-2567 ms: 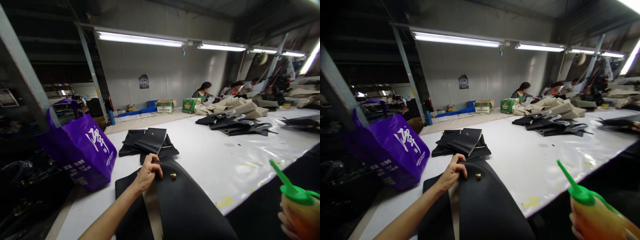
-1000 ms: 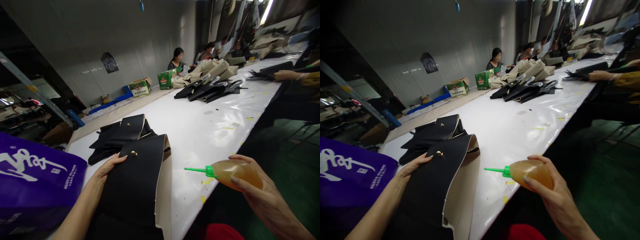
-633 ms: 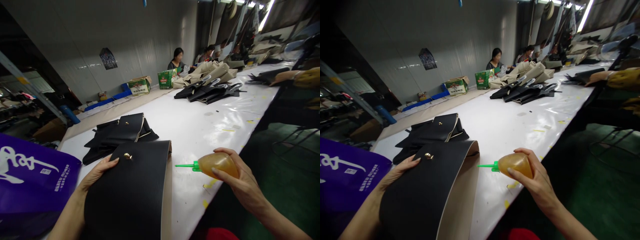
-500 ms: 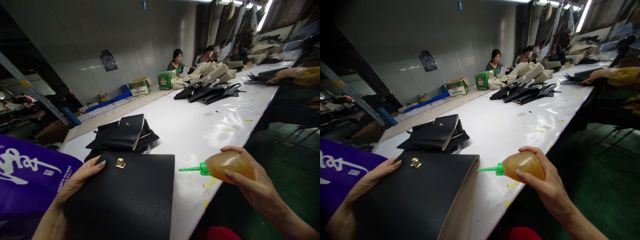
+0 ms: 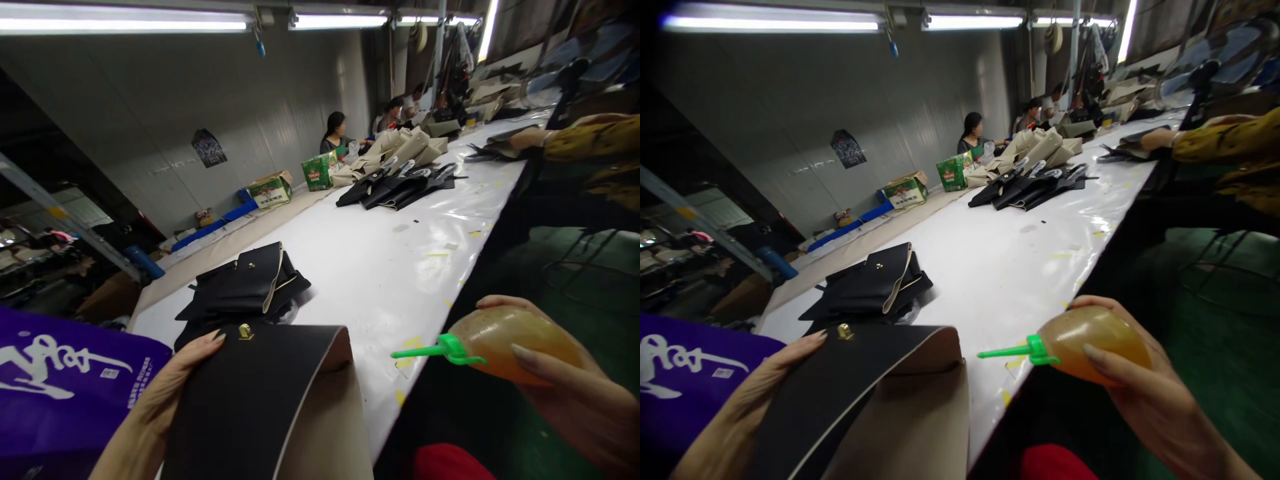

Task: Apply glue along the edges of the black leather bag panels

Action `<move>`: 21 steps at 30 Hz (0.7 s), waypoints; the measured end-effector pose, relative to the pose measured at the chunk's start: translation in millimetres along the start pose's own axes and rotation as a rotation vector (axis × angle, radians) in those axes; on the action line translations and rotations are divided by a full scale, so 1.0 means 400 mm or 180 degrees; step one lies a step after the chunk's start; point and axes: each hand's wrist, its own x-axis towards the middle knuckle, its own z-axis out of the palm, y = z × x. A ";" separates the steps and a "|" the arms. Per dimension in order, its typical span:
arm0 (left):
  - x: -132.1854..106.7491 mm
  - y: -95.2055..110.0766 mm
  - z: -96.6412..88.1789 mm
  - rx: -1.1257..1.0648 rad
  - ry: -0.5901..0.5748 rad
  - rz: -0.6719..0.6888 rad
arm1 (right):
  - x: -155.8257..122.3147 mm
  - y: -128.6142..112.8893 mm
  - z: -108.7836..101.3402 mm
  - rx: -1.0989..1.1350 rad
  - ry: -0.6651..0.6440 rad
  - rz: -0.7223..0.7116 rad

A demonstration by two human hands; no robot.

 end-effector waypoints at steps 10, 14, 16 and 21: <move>0.192 -0.026 0.024 0.0148 -0.0316 0.0249 | 0.054 0.106 0.044 -0.0405 -0.0424 -0.0193; 0.146 -0.039 0.011 0.0037 -0.0222 0.0349 | 0.058 0.141 0.070 -0.0887 -0.0567 -0.0318; 0.127 -0.049 0.007 -0.0025 -0.0118 0.0404 | 0.044 0.159 0.092 -0.1177 -0.0655 -0.0341; 0.124 -0.076 -0.013 -0.0311 0.0006 0.0627 | -0.016 0.190 0.143 -0.1691 -0.0683 -0.0376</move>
